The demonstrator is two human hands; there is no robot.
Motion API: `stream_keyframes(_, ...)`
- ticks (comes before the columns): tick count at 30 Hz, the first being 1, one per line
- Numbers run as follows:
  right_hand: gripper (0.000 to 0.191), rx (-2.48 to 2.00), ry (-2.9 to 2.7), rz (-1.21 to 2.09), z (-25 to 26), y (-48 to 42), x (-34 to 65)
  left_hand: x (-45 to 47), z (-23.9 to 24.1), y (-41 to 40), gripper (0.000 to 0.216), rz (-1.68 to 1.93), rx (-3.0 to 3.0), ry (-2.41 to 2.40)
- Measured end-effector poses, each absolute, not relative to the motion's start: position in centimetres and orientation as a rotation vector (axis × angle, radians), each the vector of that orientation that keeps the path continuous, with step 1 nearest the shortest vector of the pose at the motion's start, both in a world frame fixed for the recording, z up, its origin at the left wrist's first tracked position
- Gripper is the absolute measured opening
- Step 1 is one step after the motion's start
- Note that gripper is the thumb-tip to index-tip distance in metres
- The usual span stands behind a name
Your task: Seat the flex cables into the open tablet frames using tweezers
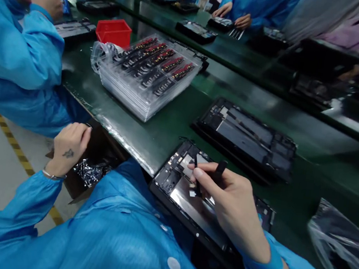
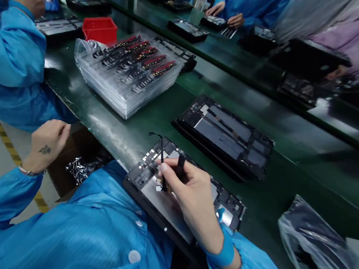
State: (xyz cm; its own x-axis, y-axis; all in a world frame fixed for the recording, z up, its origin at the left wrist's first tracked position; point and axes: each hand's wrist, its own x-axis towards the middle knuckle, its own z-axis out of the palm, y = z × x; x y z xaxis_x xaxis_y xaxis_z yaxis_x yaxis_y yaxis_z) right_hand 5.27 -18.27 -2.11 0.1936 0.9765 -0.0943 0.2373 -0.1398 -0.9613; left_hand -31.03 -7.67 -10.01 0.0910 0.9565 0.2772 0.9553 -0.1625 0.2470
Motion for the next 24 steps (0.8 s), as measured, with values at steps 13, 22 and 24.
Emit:
stream_keyframes(13, 0.034, -1.378, -0.966, 0.969, -2.0, -18.0, 5.0, -8.5, -0.5, -6.9, 0.045, 0.501, 1.437, 0.375)
stream_keyframes(22, 0.016, -1.419, -1.216, 0.608, -0.8, -17.3, 6.8, -8.4, 2.2, -4.4, 0.032, -0.052, 2.042, 0.310)
stream_keyframes(24, 0.016, -1.396, -1.175, 0.675, -0.8, -17.4, 6.7, -8.2, 2.2, -4.1, 0.030, -0.106, 2.058, 0.264)
